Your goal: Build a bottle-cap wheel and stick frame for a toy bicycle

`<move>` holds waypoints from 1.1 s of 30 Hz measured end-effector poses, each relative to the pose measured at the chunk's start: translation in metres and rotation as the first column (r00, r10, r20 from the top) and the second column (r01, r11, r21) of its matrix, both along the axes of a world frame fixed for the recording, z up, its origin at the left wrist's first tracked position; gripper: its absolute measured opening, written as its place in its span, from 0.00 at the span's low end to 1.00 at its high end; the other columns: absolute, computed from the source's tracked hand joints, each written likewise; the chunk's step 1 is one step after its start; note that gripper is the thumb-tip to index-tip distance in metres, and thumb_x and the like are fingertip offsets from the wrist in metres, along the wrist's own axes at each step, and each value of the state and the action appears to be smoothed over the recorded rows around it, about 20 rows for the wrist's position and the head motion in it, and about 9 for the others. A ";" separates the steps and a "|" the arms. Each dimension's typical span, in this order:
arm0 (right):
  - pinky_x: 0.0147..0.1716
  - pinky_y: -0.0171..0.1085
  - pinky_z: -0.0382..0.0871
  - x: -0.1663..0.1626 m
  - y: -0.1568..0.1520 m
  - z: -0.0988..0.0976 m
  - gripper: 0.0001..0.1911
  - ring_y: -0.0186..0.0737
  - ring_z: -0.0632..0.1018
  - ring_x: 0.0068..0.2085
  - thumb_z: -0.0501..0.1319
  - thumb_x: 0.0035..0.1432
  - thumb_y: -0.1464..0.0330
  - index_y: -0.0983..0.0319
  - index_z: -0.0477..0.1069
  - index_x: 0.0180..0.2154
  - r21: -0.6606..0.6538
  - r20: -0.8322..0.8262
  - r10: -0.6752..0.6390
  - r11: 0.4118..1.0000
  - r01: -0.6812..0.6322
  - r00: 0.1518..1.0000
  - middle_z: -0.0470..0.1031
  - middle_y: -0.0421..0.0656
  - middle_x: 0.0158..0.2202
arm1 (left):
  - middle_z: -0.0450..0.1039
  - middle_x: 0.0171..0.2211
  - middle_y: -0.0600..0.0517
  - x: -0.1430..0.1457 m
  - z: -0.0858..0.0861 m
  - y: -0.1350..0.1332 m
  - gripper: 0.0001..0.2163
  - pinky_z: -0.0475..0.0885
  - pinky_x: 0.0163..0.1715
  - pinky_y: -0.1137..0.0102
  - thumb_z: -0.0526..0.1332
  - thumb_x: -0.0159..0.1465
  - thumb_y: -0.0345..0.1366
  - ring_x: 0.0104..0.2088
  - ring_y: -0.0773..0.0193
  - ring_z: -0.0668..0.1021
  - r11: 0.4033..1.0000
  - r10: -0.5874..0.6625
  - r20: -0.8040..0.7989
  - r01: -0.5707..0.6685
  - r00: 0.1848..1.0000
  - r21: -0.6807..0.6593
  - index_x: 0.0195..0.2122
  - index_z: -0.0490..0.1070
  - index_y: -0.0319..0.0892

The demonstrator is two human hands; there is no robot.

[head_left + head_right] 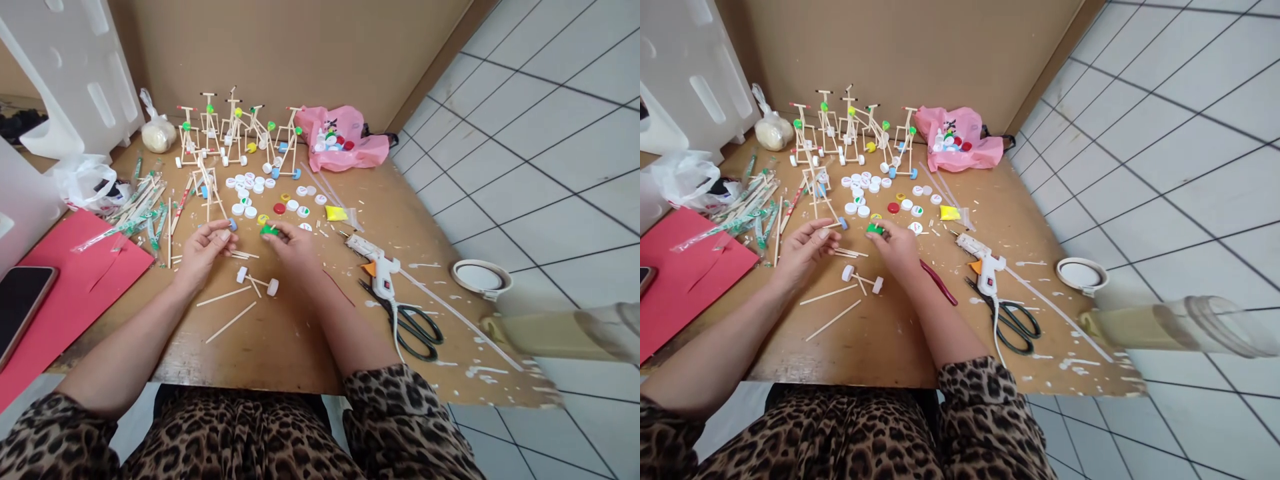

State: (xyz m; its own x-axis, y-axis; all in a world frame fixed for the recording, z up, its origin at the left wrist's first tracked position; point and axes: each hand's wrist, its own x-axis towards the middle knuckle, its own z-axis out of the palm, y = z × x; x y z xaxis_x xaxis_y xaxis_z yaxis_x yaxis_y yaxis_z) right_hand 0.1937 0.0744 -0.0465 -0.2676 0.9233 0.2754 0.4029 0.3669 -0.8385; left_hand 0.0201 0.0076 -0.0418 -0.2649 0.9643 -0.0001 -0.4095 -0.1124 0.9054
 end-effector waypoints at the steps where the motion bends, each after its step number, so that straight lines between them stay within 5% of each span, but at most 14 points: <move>1: 0.30 0.36 0.68 0.000 0.000 0.001 0.13 0.35 0.71 0.27 0.64 0.52 0.64 0.59 0.78 0.40 0.007 -0.031 -0.009 1.000 0.009 0.999 0.75 0.39 0.27 | 0.79 0.25 0.53 0.000 0.000 0.000 0.22 0.71 0.24 0.75 0.75 0.43 0.48 0.23 0.70 0.77 1.000 0.000 -0.002 0.000 1.000 0.001 0.35 0.75 0.40; 7: 0.27 0.36 0.66 0.001 -0.001 0.003 0.07 0.33 0.67 0.23 0.66 0.48 0.69 0.60 0.78 0.33 -0.073 0.024 0.014 0.997 -0.013 1.000 0.69 0.35 0.20 | 0.79 0.25 0.52 -0.001 0.000 0.000 0.20 0.71 0.25 0.73 0.74 0.46 0.45 0.23 0.69 0.77 1.000 -0.012 -0.039 0.012 0.999 -0.005 0.36 0.75 0.40; 11: 0.29 0.36 0.67 0.001 -0.003 0.004 0.13 0.35 0.71 0.27 0.64 0.52 0.66 0.59 0.78 0.42 -0.012 -0.022 -0.038 0.999 0.037 0.999 0.75 0.39 0.27 | 0.79 0.26 0.52 -0.001 -0.002 0.000 0.21 0.71 0.25 0.74 0.74 0.46 0.45 0.24 0.69 0.77 1.000 -0.021 -0.050 0.021 0.999 0.000 0.37 0.75 0.40; 16: 0.33 0.38 0.68 -0.003 -0.006 0.000 0.08 0.37 0.72 0.28 0.67 0.48 0.71 0.61 0.79 0.34 -0.036 0.097 0.028 0.999 -0.025 0.995 0.75 0.40 0.26 | 0.79 0.25 0.53 -0.001 -0.002 0.000 0.21 0.70 0.25 0.74 0.74 0.45 0.45 0.23 0.69 0.77 1.000 -0.020 -0.040 0.020 0.999 0.003 0.36 0.74 0.40; 22: 0.33 0.36 0.68 -0.002 -0.004 -0.007 0.10 0.35 0.72 0.27 0.65 0.52 0.67 0.59 0.77 0.39 -0.007 -0.014 -0.009 1.000 0.009 1.000 0.73 0.37 0.26 | 0.78 0.25 0.52 -0.002 -0.004 0.001 0.21 0.70 0.25 0.73 0.74 0.46 0.45 0.23 0.68 0.77 1.000 -0.016 -0.078 0.018 0.997 0.019 0.37 0.74 0.40; 28: 0.28 0.36 0.70 -0.002 0.001 -0.008 0.09 0.33 0.71 0.24 0.67 0.48 0.65 0.60 0.75 0.34 -0.209 -0.099 0.021 0.977 -0.041 0.995 0.73 0.36 0.23 | 0.77 0.24 0.53 -0.002 -0.007 0.001 0.20 0.70 0.26 0.72 0.73 0.46 0.45 0.24 0.68 0.76 0.999 -0.016 -0.133 0.020 0.991 0.028 0.37 0.74 0.41; 33: 0.23 0.30 0.71 -0.002 -0.008 0.013 0.16 0.29 0.72 0.22 0.70 0.46 0.56 0.60 0.72 0.31 -0.491 -0.496 0.001 0.825 -0.281 0.868 0.73 0.36 0.23 | 0.78 0.31 0.52 0.004 -0.005 -0.005 0.19 0.72 0.31 0.71 0.74 0.45 0.37 0.28 0.67 0.76 0.992 0.004 -0.297 0.034 0.955 0.123 0.39 0.76 0.42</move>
State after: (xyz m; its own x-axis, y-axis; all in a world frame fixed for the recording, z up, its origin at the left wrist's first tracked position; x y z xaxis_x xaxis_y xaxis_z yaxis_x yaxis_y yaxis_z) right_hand 0.1919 0.0664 -0.0340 -0.3797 0.9169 -0.1231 -0.0961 -0.1715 -0.9805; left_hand 0.0243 0.0028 -0.0470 -0.2201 0.9554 0.1969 -0.1272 -0.2282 0.9653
